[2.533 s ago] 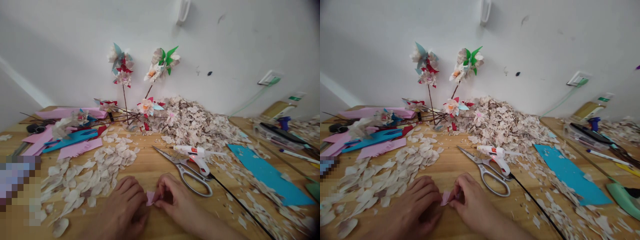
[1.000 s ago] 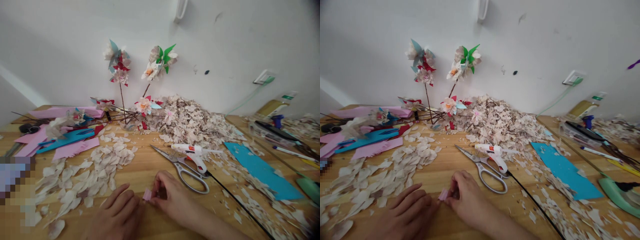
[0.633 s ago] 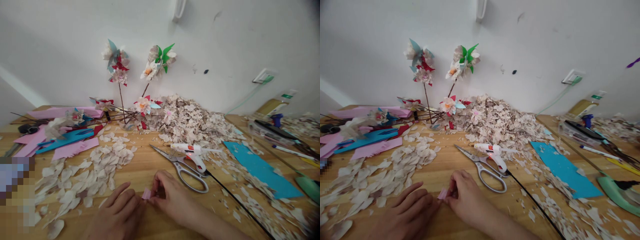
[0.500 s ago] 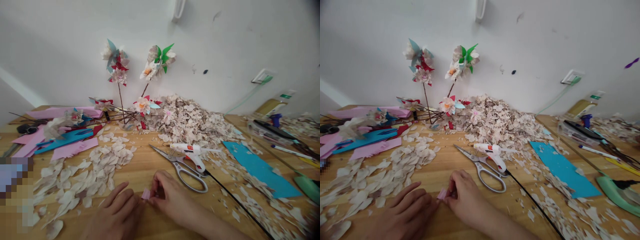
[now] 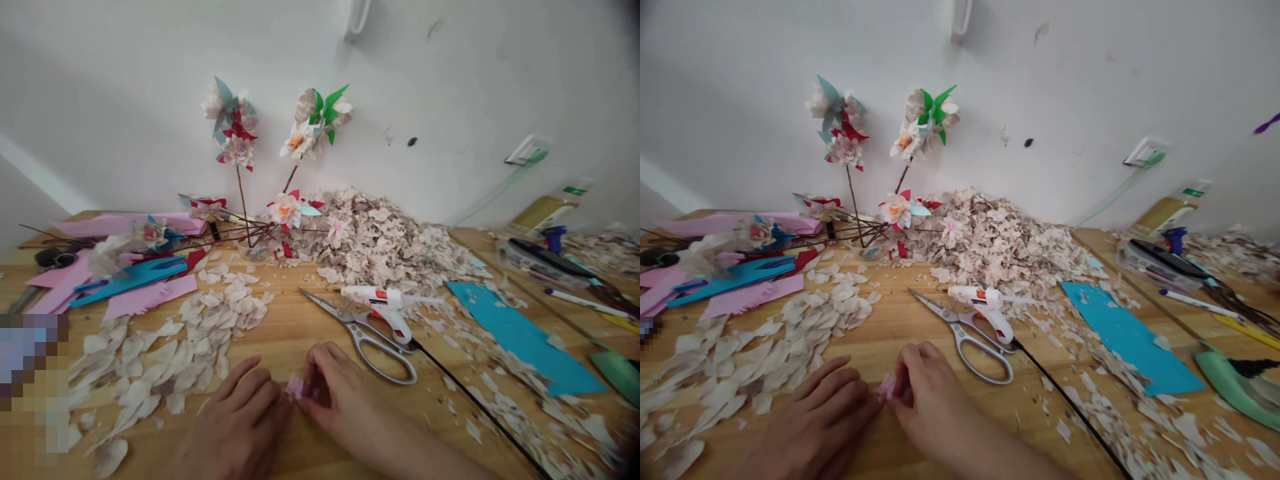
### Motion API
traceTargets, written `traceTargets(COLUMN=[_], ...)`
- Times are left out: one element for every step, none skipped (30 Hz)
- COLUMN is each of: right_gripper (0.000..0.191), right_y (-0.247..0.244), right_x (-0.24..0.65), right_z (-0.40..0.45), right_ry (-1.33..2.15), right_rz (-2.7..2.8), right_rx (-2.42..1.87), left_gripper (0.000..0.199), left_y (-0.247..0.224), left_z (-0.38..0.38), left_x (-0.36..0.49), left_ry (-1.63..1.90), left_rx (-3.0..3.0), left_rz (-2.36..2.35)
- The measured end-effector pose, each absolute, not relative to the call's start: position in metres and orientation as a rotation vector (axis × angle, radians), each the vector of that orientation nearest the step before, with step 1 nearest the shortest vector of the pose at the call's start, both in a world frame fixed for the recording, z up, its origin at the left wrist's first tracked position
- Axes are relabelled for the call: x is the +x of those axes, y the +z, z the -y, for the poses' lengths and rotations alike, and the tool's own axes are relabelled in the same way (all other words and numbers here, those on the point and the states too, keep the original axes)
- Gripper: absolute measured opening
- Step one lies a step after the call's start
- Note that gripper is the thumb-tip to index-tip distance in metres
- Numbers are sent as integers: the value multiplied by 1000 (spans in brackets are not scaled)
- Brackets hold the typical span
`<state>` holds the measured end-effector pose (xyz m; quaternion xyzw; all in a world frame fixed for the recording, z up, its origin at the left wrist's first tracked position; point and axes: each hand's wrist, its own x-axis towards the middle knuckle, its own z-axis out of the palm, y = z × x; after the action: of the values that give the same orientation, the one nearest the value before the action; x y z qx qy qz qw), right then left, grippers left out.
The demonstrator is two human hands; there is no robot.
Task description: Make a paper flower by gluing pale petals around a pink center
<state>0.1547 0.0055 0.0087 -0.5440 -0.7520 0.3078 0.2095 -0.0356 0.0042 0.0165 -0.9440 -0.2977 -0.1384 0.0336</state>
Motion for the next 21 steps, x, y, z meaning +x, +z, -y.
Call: traceTargets(right_gripper=[23, 23, 22, 21, 20, 19, 19, 19, 19, 19, 18, 18, 17, 17, 18, 18, 18, 19, 19, 19, 19], right_y=[8, 8, 7, 7, 8, 8, 9, 9, 9, 8, 8, 7, 6, 5, 4, 4, 3, 3, 3, 2, 2], right_x=[155, 156, 156, 157, 157, 156, 155, 155, 154, 153, 153, 153, 153, 153, 154, 154, 155, 155, 156, 156, 156], right_z=[-4, -2, -1, 1, 2, 3, 4, 4, 4, 3, 3, 3, 2, 2, 2, 1, 1, 1, 1, 1, 1], right_ry=[782, 692, 603, 537, 497, 481, 485, 492, 491, 477, 456, 436, 422, 414, 414, 420, 428, 436, 443, 441, 431], right_rz=[2126, 2158, 2191, 2229, 2263, 2288, 2310, 2328, 2340, 2348, 2356, 2362, 2363, 2357, 2351, 2344, 2338, 2338, 2337, 2332, 2330], right_rx=[-1496, -1474, -1443, -1405, -1368, -1333, -1301, -1275, -1261, -1258, -1260, -1263, -1265, -1266, -1267, -1265, -1264, -1260, -1259, -1256, -1254], left_gripper=[24, 23, 24, 24, 24, 24, 24, 25, 27, 29, 31, 34, 35, 35, 35, 33, 32, 31, 30, 30, 30], left_y=[18, 19, 19, 19, 19, 18, 17, 16, 16, 15, 16, 16, 17, 17, 18, 18, 18, 18, 17, 15, 14], left_z=[-4, -3, -3, -2, -2, -2, -1, -1, -1, -2, -2, -3, -3, -4, -4, -5, -5, -5, -5, -5, -5], left_x=[-35, -34, -33, -32, -31, -31, -30, -30, -29, -29, -29, -29, -29, -29, -30, -31, -32, -33, -33, -34, -34], left_ry=[-411, -402, -402, -409, -415, -420, -426, -432, -436, -444, -463, -481, -500, -514, -526, -530, -533, -539, -548, -551, -555], left_rx=[-2919, -2937, -2955, -2976, -2997, -3019, -3039, -3056, -3066, -3072, -3070, -3073, -3071, -3071, -3067, -3059, -3050, -3036, -3022, -3015, -3009], left_rz=[943, 975, 1008, 1037, 1072, 1105, 1134, 1158, 1184, 1206, 1221, 1218, 1207, 1185, 1162, 1139, 1116, 1100, 1093, 1090, 1094])
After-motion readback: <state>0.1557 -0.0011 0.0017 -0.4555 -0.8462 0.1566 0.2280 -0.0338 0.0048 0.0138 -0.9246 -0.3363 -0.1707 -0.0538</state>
